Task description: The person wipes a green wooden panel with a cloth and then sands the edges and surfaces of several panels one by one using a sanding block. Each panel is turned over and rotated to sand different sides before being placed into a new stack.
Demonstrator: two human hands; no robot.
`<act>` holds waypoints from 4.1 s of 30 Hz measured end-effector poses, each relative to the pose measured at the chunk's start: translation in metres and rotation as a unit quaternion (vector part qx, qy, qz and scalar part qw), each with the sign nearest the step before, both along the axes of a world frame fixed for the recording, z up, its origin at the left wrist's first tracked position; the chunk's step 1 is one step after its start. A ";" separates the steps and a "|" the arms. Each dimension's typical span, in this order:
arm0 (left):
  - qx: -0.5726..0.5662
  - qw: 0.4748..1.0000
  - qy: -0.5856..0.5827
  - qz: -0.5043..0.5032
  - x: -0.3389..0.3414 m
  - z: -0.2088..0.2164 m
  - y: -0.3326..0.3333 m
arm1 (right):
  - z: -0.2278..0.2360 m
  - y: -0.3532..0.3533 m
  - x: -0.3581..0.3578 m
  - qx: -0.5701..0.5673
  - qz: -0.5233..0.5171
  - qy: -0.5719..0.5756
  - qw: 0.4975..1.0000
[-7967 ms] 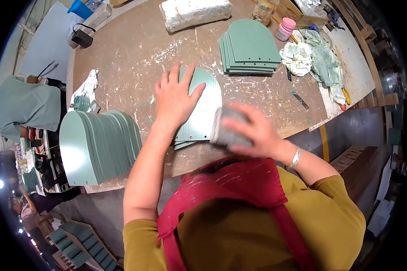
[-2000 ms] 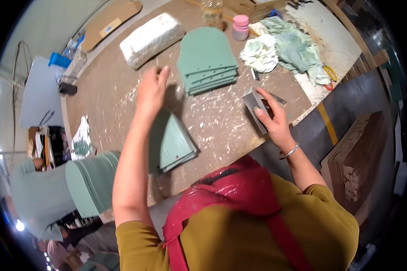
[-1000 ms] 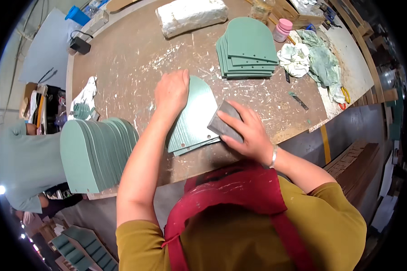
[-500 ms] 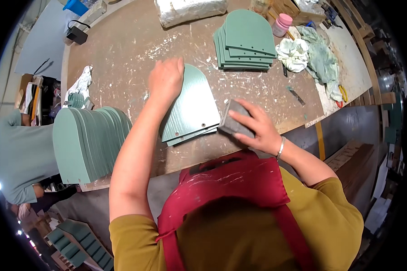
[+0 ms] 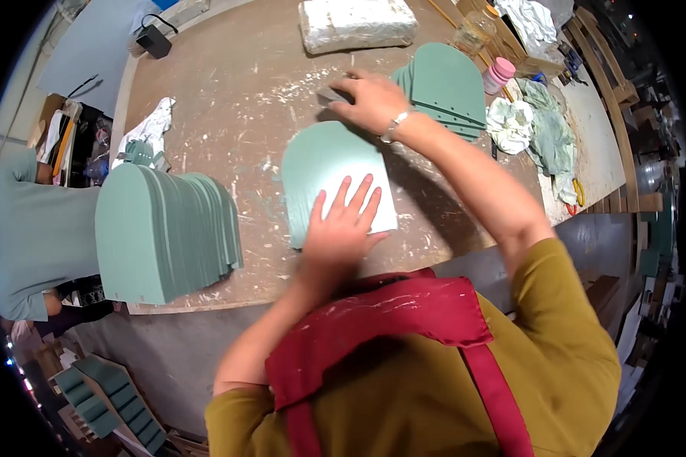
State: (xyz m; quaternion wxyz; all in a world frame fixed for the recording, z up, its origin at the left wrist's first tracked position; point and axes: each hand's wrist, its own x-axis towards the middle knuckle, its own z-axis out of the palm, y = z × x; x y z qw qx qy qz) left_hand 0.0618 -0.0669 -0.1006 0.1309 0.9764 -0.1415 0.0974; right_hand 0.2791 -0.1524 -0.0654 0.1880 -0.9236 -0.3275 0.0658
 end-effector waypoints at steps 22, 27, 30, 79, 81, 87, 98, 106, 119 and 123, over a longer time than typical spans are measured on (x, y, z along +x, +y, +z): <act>-0.061 0.998 0.000 0.027 -0.006 -0.013 -0.001 | 0.033 0.078 -0.040 -0.084 0.372 -0.021 0.924; -0.049 0.998 -0.006 0.029 -0.003 -0.014 -0.005 | 0.023 0.100 -0.009 -0.136 0.306 -0.062 0.940; -0.042 0.998 0.004 0.035 -0.007 -0.010 -0.005 | 0.031 0.077 -0.036 -0.085 0.439 -0.070 0.892; -0.067 0.996 0.017 0.065 -0.007 0.002 -0.017 | 0.020 -0.001 0.027 -0.064 0.111 -0.064 0.990; -0.144 0.987 0.045 0.059 -0.014 0.005 -0.005 | 0.036 -0.031 0.018 0.155 0.102 -0.050 0.981; -0.179 0.941 0.060 0.281 0.010 0.022 0.079 | 0.031 -0.155 -0.024 0.449 -0.163 0.110 0.872; -0.620 0.709 0.158 0.296 0.025 0.031 0.099 | -0.034 -0.211 -0.107 0.474 -0.241 0.207 0.821; -0.672 0.694 0.202 0.162 0.190 0.043 0.011 | -0.026 -0.250 -0.119 0.521 -0.256 0.200 0.789; -0.128 0.988 0.037 0.073 0.183 0.030 0.008 | -0.045 -0.232 -0.153 0.445 -0.237 0.259 0.824; -0.009 0.991 -0.072 0.110 0.135 0.003 0.042 | -0.024 -0.196 -0.150 0.321 -0.071 0.152 0.932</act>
